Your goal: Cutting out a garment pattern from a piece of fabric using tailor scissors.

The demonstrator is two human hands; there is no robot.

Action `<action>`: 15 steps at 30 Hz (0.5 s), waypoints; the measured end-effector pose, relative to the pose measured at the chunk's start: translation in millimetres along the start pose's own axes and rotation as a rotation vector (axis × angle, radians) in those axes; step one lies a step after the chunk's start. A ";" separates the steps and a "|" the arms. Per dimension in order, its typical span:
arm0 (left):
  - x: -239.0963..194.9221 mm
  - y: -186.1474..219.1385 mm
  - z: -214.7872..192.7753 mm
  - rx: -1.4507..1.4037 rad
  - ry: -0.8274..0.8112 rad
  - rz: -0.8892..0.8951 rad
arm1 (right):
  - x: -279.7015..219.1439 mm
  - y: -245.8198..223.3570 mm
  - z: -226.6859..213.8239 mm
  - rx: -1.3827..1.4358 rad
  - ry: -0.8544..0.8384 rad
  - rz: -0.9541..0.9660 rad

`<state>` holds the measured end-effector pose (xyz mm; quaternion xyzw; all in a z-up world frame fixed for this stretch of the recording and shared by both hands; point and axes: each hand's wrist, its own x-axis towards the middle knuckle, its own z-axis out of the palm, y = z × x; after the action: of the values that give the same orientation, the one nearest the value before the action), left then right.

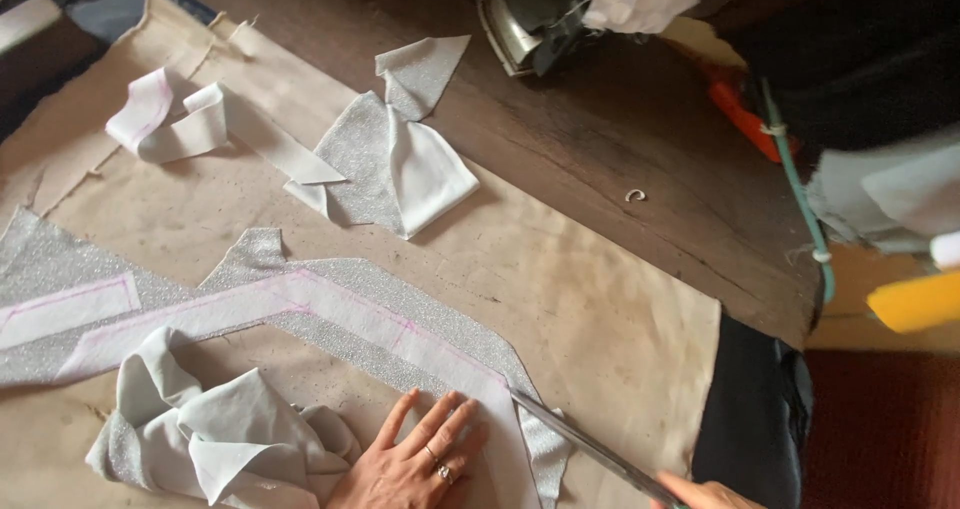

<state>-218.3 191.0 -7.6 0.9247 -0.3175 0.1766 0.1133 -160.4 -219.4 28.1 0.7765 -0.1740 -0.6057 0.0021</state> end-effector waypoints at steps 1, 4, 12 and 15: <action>-0.3 0.2 1.2 -0.019 0.021 0.009 | -42.7 -34.0 -17.2 0.000 0.001 -0.128; -1.3 -0.3 3.4 -0.017 0.036 0.012 | -92.3 -66.7 -41.8 -0.015 -0.073 -0.326; -1.5 -2.4 -1.9 -0.034 0.022 0.039 | -83.0 -79.0 -54.9 -0.052 -0.084 -0.602; -2.8 -4.6 -2.8 -0.042 0.019 0.056 | -72.3 -90.3 -56.5 -0.039 -0.146 -0.500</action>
<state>-218.2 197.0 -6.7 0.9112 -0.3457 0.1819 0.1308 -97.9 -126.6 91.7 0.7494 0.0354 -0.6451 -0.1452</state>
